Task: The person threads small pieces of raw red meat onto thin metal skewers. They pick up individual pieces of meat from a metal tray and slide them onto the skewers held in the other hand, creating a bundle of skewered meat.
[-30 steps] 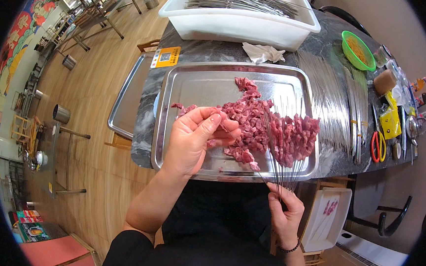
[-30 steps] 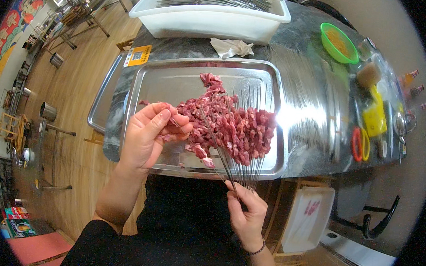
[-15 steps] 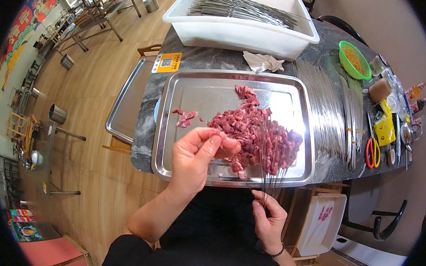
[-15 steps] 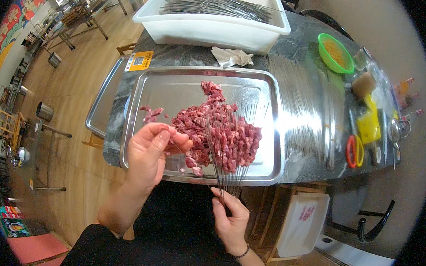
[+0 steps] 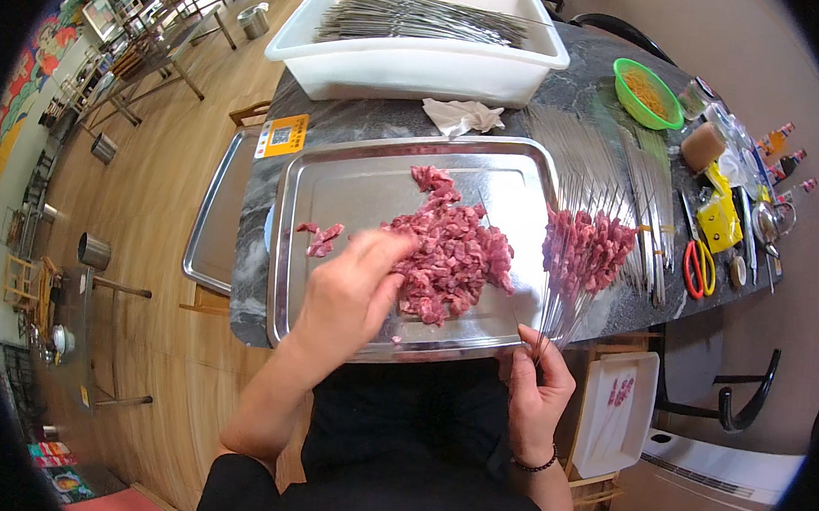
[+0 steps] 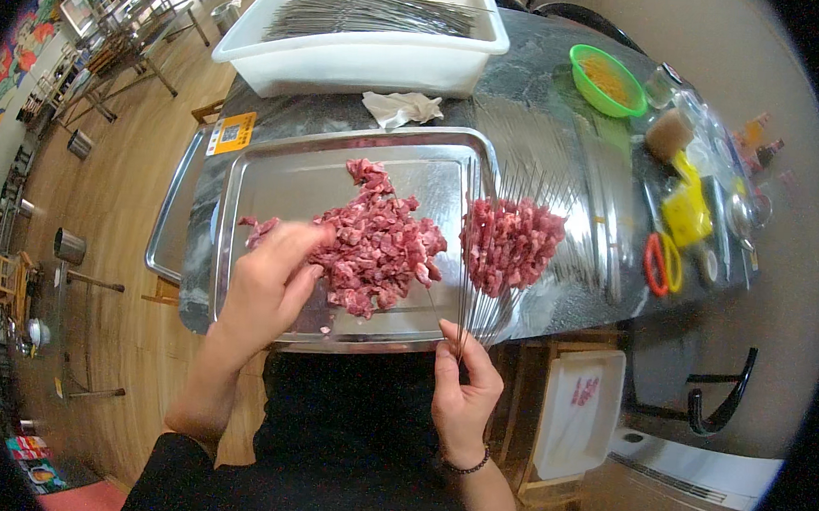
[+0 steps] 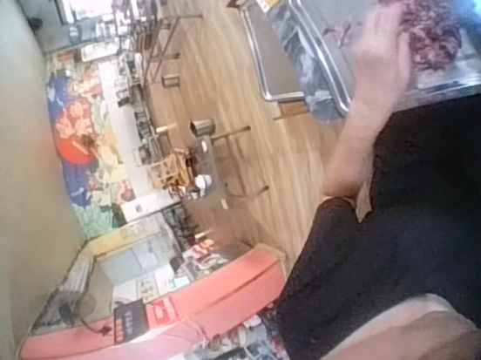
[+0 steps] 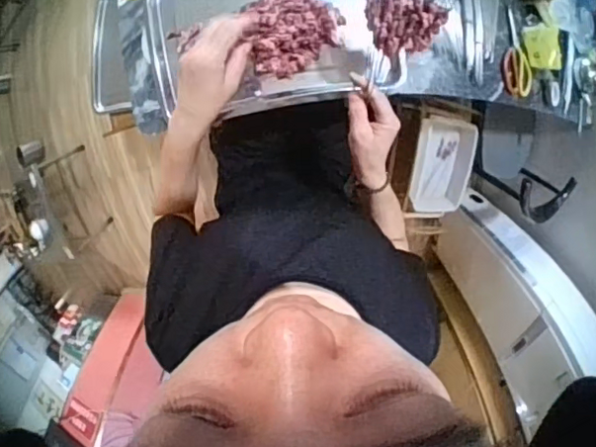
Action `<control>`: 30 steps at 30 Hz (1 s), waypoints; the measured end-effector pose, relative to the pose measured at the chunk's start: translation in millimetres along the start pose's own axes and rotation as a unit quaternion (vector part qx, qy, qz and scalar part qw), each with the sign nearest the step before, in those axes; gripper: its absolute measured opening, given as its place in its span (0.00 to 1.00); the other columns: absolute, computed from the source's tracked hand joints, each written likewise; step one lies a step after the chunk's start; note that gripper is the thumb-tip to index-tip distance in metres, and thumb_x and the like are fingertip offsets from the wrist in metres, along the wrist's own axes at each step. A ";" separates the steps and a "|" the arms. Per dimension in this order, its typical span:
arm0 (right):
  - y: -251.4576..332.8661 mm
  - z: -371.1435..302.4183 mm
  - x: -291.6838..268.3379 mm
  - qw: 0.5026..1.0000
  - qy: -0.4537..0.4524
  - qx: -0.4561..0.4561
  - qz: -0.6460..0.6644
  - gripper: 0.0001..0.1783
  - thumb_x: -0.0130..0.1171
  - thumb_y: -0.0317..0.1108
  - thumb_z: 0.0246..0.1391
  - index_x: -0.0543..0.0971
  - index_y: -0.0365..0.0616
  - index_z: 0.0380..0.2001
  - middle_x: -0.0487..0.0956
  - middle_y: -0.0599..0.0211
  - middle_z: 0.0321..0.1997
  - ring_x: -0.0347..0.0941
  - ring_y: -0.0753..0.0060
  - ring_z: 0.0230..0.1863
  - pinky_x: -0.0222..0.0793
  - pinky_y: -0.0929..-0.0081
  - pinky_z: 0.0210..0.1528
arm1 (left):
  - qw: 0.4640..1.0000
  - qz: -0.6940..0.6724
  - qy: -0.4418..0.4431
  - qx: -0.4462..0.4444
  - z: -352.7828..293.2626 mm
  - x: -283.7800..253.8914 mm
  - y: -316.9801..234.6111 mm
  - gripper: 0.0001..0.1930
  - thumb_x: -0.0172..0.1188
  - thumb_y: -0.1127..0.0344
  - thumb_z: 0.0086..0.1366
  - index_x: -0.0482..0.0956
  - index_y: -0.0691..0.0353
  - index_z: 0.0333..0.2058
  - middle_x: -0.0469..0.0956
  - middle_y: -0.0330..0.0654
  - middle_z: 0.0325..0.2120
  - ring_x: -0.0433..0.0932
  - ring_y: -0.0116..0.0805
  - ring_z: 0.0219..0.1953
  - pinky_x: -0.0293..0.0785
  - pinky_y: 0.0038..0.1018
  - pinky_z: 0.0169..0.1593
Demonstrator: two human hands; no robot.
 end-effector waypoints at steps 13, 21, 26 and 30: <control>12.3 -18.9 48.1 0.991 0.130 0.004 -0.031 0.17 0.59 0.19 0.56 0.82 0.36 0.50 0.84 0.64 0.43 0.76 0.80 0.42 0.71 0.80 0.48 | 0.539 -0.800 -0.013 -0.264 -5.5 99.1 3.2 0.16 0.40 0.53 0.78 0.71 0.59 0.47 0.64 0.34 0.22 0.62 0.24 0.22 0.64 0.23 0.27; 40.4 -17.1 35.4 0.974 0.119 -0.123 -0.147 0.24 0.57 0.16 0.54 0.80 0.42 0.55 0.79 0.60 0.40 0.75 0.72 0.38 0.70 0.79 0.43 | 0.808 -0.542 -0.106 -0.206 1.0 54.1 8.4 0.14 0.55 0.70 0.71 0.71 0.67 0.53 0.77 0.40 0.37 0.76 0.23 0.34 0.75 0.23 0.42; 46.0 -4.6 24.9 0.970 0.131 -0.108 -0.177 0.16 0.62 0.19 0.53 0.84 0.41 0.46 0.79 0.62 0.38 0.75 0.70 0.37 0.70 0.78 0.43 | 0.857 -0.472 0.015 -0.204 -9.5 18.9 1.8 0.08 0.55 0.78 0.68 0.79 0.71 0.44 0.81 0.43 0.41 0.80 0.24 0.37 0.78 0.23 0.42; 5.4 -7.1 6.2 0.990 0.118 0.077 0.003 0.09 0.65 0.26 0.57 0.85 0.38 0.41 0.82 0.66 0.39 0.75 0.77 0.40 0.69 0.79 0.45 | 0.829 -0.503 0.050 -0.239 -7.5 24.4 15.2 0.07 0.57 0.76 0.67 0.81 0.70 0.41 0.82 0.40 0.36 0.80 0.23 0.34 0.79 0.20 0.39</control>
Point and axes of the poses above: each hand's wrist, its own z-axis towards the middle knuckle, its own x-axis out of the palm, y = z × x, the point moved 10 cm from there along z, towards the middle knuckle
